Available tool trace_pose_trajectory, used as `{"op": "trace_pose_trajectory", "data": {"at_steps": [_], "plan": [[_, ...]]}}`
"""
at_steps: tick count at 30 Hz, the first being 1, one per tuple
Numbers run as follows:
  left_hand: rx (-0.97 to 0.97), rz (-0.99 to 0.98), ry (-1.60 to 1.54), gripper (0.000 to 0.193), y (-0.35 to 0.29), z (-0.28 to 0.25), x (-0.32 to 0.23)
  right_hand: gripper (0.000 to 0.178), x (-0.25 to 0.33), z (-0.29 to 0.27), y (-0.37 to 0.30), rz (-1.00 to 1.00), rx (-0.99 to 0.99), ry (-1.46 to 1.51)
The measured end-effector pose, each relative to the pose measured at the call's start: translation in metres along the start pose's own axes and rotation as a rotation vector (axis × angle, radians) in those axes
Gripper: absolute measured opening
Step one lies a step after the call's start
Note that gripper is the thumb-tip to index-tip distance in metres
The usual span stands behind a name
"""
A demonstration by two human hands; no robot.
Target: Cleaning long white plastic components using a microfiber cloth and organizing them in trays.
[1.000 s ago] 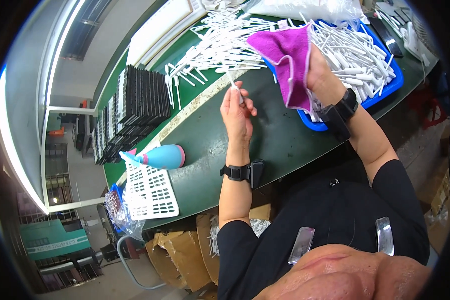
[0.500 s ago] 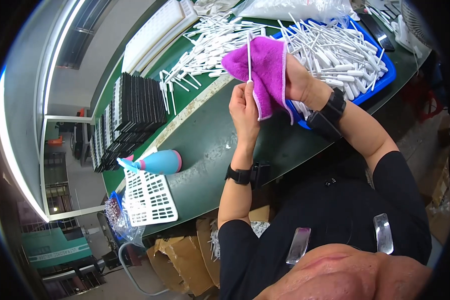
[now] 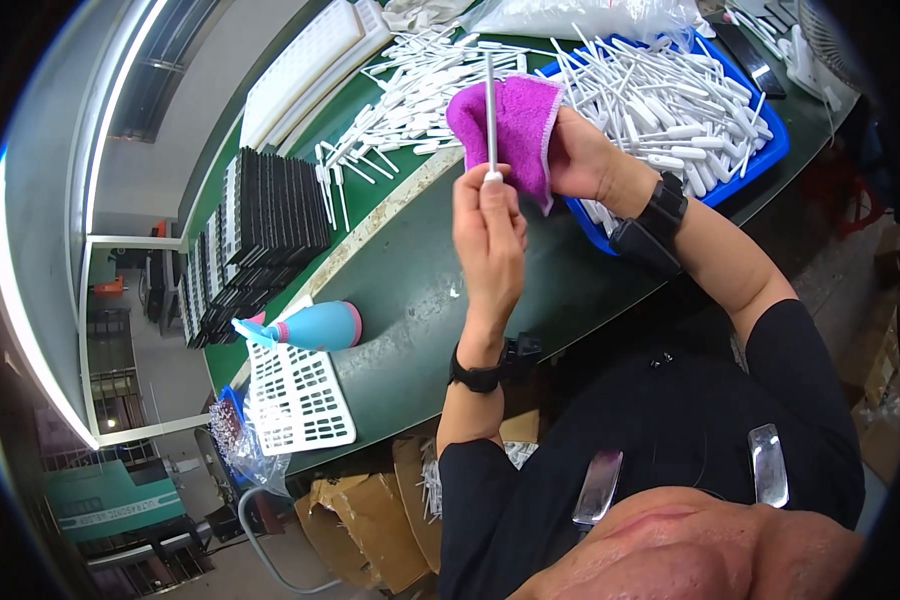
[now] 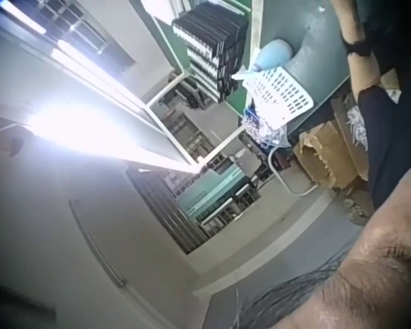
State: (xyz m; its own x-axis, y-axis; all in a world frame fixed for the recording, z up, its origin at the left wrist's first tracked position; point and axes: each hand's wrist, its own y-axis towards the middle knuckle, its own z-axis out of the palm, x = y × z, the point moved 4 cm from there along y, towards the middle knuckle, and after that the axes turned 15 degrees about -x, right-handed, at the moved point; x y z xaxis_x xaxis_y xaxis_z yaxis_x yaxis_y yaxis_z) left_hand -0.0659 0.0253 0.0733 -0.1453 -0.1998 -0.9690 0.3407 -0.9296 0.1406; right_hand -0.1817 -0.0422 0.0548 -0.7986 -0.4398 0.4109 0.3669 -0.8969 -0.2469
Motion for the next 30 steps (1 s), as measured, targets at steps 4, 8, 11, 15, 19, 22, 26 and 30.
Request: {"op": "trace_pose_trajectory", "data": {"at_steps": [4, 8, 11, 15, 19, 22, 26, 30], "plan": [[-0.011, 0.03, 0.222, 0.026, 0.018, -0.015, 0.027, 0.037, -0.004, 0.003, 0.002, 0.016, 0.026, 0.083], [0.006, 0.081, 0.385, 0.031, 0.029, -0.024, 0.052, 0.031, -0.024, -0.015, 0.012, -0.044, -0.024, -0.152], [0.019, 0.218, 0.496, 0.037, 0.015, -0.013, 0.076, 0.026, -0.035, -0.02, 0.014, -0.127, -0.077, -0.358], [0.251, -0.081, 0.295, 0.04, -0.001, 0.009, 0.062, 0.023, -0.017, -0.026, 0.018, -0.267, -0.091, -0.407], [0.549, -0.733, -0.196, 0.041, -0.026, 0.026, 0.048, 0.027, 0.026, -0.039, 0.036, -0.203, 0.184, -0.13], [0.527, -0.667, -0.136, 0.04, -0.033, 0.026, 0.056, 0.032, 0.017, -0.032, 0.035, -0.045, 0.414, 0.103], [0.227, 0.032, 0.288, 0.038, -0.011, 0.008, 0.07, 0.029, -0.016, -0.025, 0.02, -0.124, -0.154, -0.262], [0.054, 0.327, 0.273, 0.035, 0.005, -0.014, 0.051, 0.018, -0.032, -0.024, 0.02, -0.19, -0.281, -0.278]]}}
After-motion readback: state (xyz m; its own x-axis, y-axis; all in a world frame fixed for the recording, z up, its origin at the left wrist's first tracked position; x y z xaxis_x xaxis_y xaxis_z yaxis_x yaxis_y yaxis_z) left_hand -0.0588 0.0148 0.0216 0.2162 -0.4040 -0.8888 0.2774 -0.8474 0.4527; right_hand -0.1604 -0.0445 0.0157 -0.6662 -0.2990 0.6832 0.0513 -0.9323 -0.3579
